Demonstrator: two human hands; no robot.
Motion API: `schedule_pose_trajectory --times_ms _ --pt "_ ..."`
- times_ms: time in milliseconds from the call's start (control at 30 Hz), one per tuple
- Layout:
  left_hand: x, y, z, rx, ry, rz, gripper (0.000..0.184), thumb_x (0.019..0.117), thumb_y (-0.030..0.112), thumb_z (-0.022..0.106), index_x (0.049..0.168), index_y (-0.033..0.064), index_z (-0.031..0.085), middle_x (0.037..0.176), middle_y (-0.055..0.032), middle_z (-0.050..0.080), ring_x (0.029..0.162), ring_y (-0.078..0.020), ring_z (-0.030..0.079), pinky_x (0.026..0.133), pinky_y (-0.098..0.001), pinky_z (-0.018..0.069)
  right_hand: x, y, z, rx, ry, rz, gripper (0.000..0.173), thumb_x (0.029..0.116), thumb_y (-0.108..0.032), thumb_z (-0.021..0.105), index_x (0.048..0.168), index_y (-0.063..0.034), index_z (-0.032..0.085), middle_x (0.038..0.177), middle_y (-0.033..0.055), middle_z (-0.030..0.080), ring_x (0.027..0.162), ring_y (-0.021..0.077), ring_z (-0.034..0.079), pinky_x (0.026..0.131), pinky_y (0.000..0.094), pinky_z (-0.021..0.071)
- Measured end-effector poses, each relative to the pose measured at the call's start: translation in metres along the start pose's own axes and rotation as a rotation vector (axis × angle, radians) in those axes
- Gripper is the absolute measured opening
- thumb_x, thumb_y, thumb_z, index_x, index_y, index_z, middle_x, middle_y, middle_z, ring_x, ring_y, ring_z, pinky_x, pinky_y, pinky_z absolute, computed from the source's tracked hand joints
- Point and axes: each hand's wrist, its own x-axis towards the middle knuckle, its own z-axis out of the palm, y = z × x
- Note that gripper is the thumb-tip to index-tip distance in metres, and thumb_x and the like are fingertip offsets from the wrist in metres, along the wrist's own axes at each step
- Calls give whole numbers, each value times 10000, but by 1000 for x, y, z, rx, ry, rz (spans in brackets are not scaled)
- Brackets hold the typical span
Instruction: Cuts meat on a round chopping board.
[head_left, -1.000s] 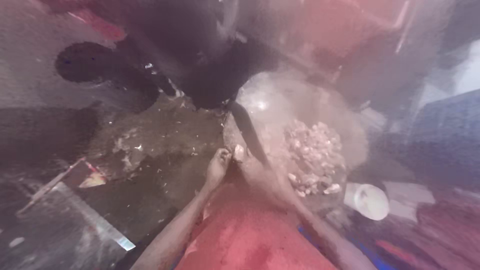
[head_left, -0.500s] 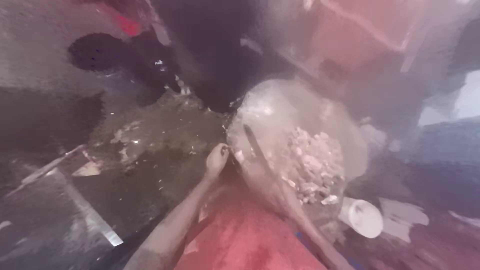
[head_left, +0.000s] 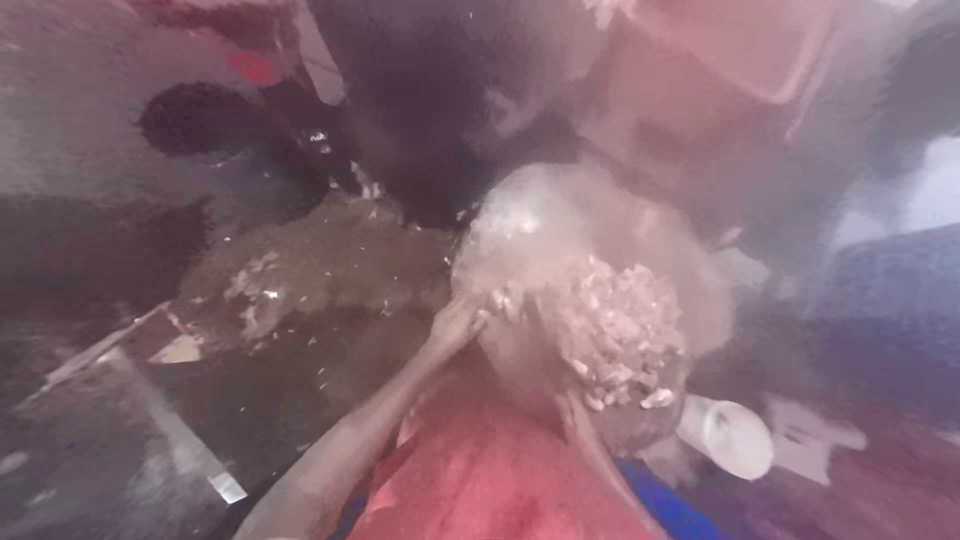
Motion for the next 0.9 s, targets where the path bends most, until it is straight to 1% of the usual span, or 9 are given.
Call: schedule_pose_trajectory --times_ms 67,133,200,300,367,433,667,833,900 --pt "-2 14 -6 -22 -59 -127 549 1016 547 509 1418 180 579 1332 -130 659 1191 -345 653 970 -592 520 -1 -14 -8 5 -10 -26 454 1100 -354 424 1337 -8 597 1149 192 691 1065 283 682 982 481 535" --pt "-8 19 -2 -54 -66 -176 562 1004 542 530 1414 159 568 1280 -132 679 1137 -338 676 940 -595 531 -1 -37 -15 36 -10 -109 454 1094 -366 423 1316 -21 618 1062 158 702 976 252 690 922 465 560" --pt "-18 11 8 -129 -39 -200 571 961 500 633 1406 149 560 1266 -120 676 1128 -308 675 958 -568 537 1 -56 -17 40 -45 -163 504 1082 -435 403 1327 -43 603 1012 124 698 905 226 687 862 456 575" --pt "-37 -5 16 -255 58 -247 587 935 480 703 1405 163 551 1148 -101 693 1036 -278 683 928 -539 552 12 -72 -14 -13 -177 -116 592 1061 -528 426 1404 -64 560 1174 152 690 1054 267 681 966 493 545" --pt "-47 -15 18 -281 78 -290 555 974 450 669 1420 147 540 1103 -107 698 979 -281 691 894 -527 560 25 -65 -11 -40 -274 -70 583 1074 -515 418 1399 -51 553 1223 192 669 1109 313 663 996 526 514" --pt "-55 -31 20 -308 103 -311 477 1008 425 625 1392 149 565 1058 -98 700 925 -259 690 858 -493 567 28 -53 -9 -42 -283 -75 569 1078 -509 406 1404 -73 574 1266 176 663 1150 296 655 1032 519 503" --pt "-70 -75 17 -534 186 -387 353 1053 290 573 1341 88 601 1199 -139 694 1027 -229 697 926 -441 563 3 -46 -12 -63 -150 -98 448 1059 -383 516 1335 -39 596 1152 163 692 1047 266 688 962 463 547" --pt "-59 -75 16 -578 181 -373 327 1058 257 567 1324 74 614 1255 -132 678 1067 -210 684 938 -418 555 34 -63 13 107 -335 -28 557 1069 -451 490 1421 -23 540 1280 206 649 1167 292 646 1051 480 493" --pt "-56 -75 14 -597 181 -353 325 1054 230 571 1324 55 613 1265 -149 670 1086 -216 676 956 -419 545 43 -55 29 290 -368 -3 504 1082 -413 470 1355 -2 574 1182 187 666 1063 241 655 977 437 522"
